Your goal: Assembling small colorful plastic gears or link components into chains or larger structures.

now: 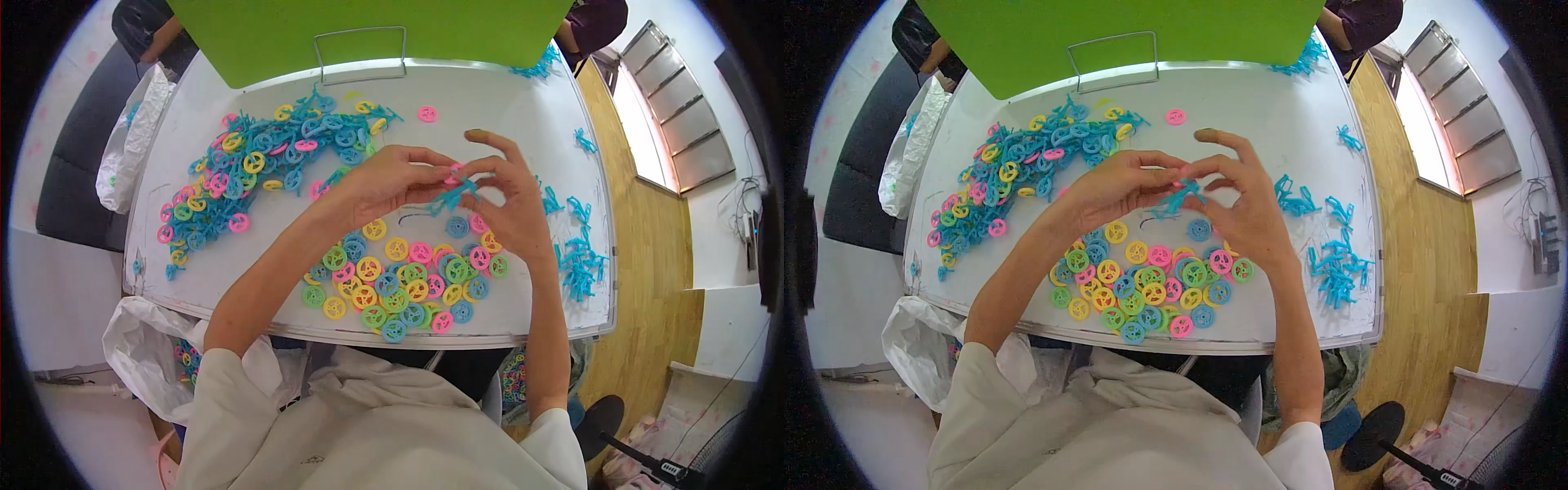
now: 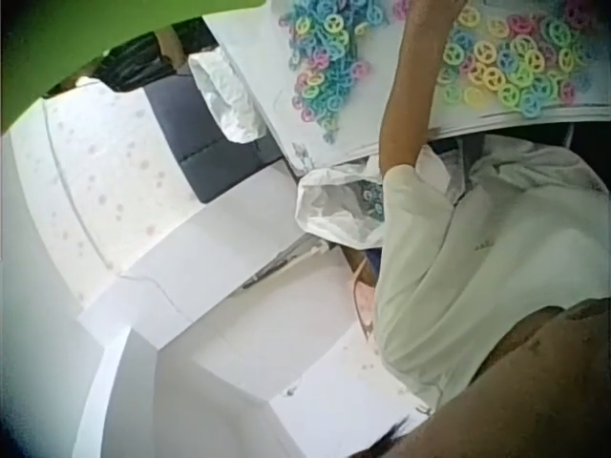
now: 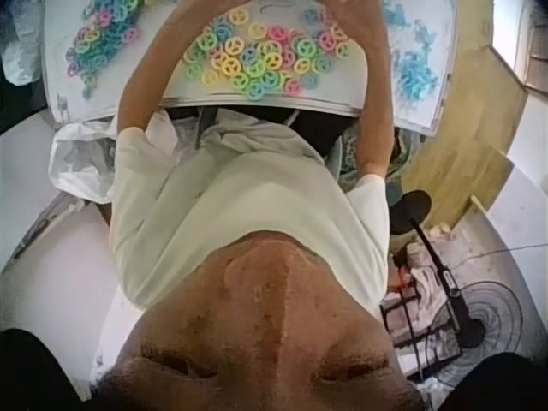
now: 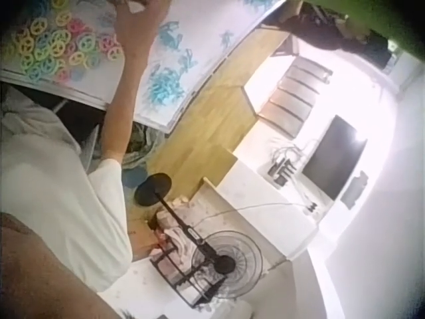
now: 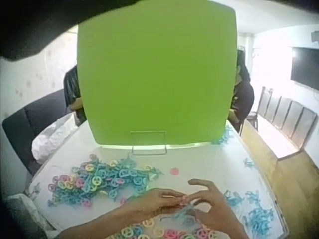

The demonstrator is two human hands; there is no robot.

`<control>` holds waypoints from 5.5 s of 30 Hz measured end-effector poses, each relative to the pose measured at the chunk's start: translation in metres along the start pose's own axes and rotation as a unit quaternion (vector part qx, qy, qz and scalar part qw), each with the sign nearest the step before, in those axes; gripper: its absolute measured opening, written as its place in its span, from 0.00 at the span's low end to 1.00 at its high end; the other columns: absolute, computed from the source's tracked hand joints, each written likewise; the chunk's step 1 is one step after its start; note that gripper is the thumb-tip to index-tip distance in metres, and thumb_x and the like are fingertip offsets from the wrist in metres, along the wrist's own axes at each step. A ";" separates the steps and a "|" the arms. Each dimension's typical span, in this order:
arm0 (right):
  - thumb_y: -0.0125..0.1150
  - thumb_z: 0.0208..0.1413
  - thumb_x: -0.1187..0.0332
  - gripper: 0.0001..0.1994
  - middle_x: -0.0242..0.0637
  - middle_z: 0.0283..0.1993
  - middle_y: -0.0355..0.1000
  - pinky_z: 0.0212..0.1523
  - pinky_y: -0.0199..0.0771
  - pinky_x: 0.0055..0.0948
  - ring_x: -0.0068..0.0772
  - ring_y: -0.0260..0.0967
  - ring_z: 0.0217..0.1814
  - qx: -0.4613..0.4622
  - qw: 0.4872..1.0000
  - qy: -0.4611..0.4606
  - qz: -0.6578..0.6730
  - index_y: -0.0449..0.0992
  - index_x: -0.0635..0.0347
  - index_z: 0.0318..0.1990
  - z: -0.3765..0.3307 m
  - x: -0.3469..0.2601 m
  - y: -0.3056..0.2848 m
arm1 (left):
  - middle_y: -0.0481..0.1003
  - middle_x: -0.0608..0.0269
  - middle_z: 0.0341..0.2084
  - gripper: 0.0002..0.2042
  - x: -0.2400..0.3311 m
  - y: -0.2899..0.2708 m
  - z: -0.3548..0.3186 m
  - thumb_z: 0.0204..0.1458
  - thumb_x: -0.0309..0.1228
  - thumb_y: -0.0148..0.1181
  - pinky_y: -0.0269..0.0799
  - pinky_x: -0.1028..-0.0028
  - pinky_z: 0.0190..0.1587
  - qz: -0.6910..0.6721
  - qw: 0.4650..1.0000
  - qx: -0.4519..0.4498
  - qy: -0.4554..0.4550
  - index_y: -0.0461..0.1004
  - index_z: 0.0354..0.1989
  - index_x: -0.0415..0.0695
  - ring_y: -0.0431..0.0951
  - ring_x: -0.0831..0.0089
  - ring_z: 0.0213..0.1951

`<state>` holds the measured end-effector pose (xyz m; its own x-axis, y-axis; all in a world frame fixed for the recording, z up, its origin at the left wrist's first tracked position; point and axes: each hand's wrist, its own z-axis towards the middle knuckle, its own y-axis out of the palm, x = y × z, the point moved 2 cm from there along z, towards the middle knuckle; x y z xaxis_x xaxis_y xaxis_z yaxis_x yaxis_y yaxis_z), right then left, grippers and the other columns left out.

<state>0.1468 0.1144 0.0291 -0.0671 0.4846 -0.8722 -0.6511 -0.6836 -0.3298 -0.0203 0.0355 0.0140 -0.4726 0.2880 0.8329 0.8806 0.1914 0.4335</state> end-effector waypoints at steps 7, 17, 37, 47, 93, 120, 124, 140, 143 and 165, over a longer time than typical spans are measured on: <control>0.60 0.54 0.76 0.09 0.38 0.37 0.76 0.37 0.70 0.19 0.21 0.70 0.36 0.115 0.982 0.084 0.123 0.74 0.69 0.42 0.003 0.027 -0.005 | 0.76 0.51 0.40 0.10 0.011 -0.029 0.081 0.52 0.32 0.58 0.71 0.63 0.46 0.697 0.608 0.238 0.296 0.77 0.38 0.40 0.76 0.54 0.41; 0.64 0.51 0.72 0.09 0.31 0.31 0.75 0.34 0.67 0.17 0.16 0.66 0.31 0.144 0.981 0.114 -0.063 0.77 0.66 0.39 -0.002 0.035 -0.006 | 0.78 0.60 0.30 0.07 0.007 -0.020 0.034 0.53 0.26 0.56 0.73 0.77 0.34 0.328 0.915 0.125 0.199 0.78 0.37 0.41 0.78 0.74 0.31; 0.62 0.53 0.73 0.09 0.33 0.30 0.75 0.29 0.69 0.20 0.18 0.69 0.30 0.041 0.990 0.132 0.018 0.77 0.67 0.40 -0.003 0.030 0.022 | 0.73 0.59 0.32 0.21 -0.017 -0.007 -0.030 0.56 0.18 0.46 0.77 0.75 0.32 0.421 0.875 0.098 0.217 0.67 0.58 0.47 0.77 0.75 0.30; 0.63 0.51 0.73 0.09 0.35 0.31 0.76 0.35 0.71 0.23 0.21 0.70 0.31 0.044 0.994 0.078 -0.057 0.77 0.68 0.39 -0.005 0.029 0.026 | 0.74 0.58 0.34 0.10 -0.014 -0.005 -0.028 0.55 0.22 0.56 0.80 0.75 0.34 0.217 0.949 0.144 0.179 0.73 0.44 0.36 0.79 0.73 0.35; 0.68 0.46 0.77 0.12 0.30 0.30 0.75 0.29 0.64 0.14 0.14 0.66 0.30 0.116 0.981 0.154 0.024 0.80 0.66 0.40 -0.009 0.015 0.037 | 0.79 0.58 0.28 0.10 -0.044 -0.006 -0.024 0.55 0.21 0.54 0.66 0.80 0.26 0.233 0.915 0.199 0.262 0.77 0.44 0.38 0.80 0.76 0.33; 0.59 0.47 0.84 0.09 0.41 0.47 0.75 0.52 0.72 0.30 0.34 0.71 0.52 0.096 0.994 -0.029 -0.051 0.77 0.65 0.37 -0.004 0.002 -0.003 | 0.76 0.62 0.35 0.09 -0.017 -0.017 -0.029 0.52 0.21 0.56 0.71 0.77 0.37 0.313 0.830 0.288 0.362 0.76 0.41 0.41 0.76 0.76 0.35; 0.63 0.49 0.76 0.14 0.37 0.50 0.73 0.56 0.67 0.33 0.35 0.69 0.54 0.217 0.966 0.068 -0.119 0.76 0.61 0.46 -0.022 -0.003 -0.064 | 0.76 0.59 0.34 0.11 0.020 -0.055 -0.038 0.52 0.29 0.58 0.68 0.71 0.39 0.438 0.678 0.433 0.401 0.76 0.44 0.43 0.75 0.67 0.36; 0.56 0.47 0.83 0.18 0.38 0.62 0.63 0.62 0.61 0.37 0.45 0.60 0.63 -0.106 0.909 0.136 -0.379 0.78 0.58 0.46 -0.043 0.017 -0.067 | 0.71 0.61 0.35 0.12 0.017 -0.039 -0.067 0.39 0.25 0.66 0.65 0.69 0.44 0.669 0.711 0.104 0.188 0.78 0.35 0.44 0.69 0.64 0.42; 0.55 0.47 0.84 0.18 0.38 0.62 0.64 0.61 0.63 0.37 0.45 0.62 0.62 -0.134 0.885 0.137 -0.424 0.77 0.59 0.46 -0.042 0.013 -0.064 | 0.69 0.59 0.32 0.10 0.014 -0.030 -0.066 0.38 0.25 0.66 0.64 0.66 0.47 0.652 0.728 0.074 0.197 0.78 0.33 0.44 0.68 0.59 0.43; 0.59 0.53 0.79 0.08 0.35 0.37 0.75 0.41 0.71 0.18 0.20 0.71 0.41 0.001 0.982 0.174 0.075 0.74 0.68 0.41 0.004 0.005 0.023 | 0.75 0.61 0.29 0.11 -0.007 -0.015 -0.033 0.56 0.33 0.59 0.76 0.78 0.33 0.174 0.966 0.123 0.144 0.74 0.38 0.36 0.79 0.75 0.31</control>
<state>0.1287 0.1031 0.0185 0.1005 0.1618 -0.9817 -0.6554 -0.7316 -0.1877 -0.0293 -0.0009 0.0128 -0.0896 0.1085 0.9900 0.9328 0.3575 0.0452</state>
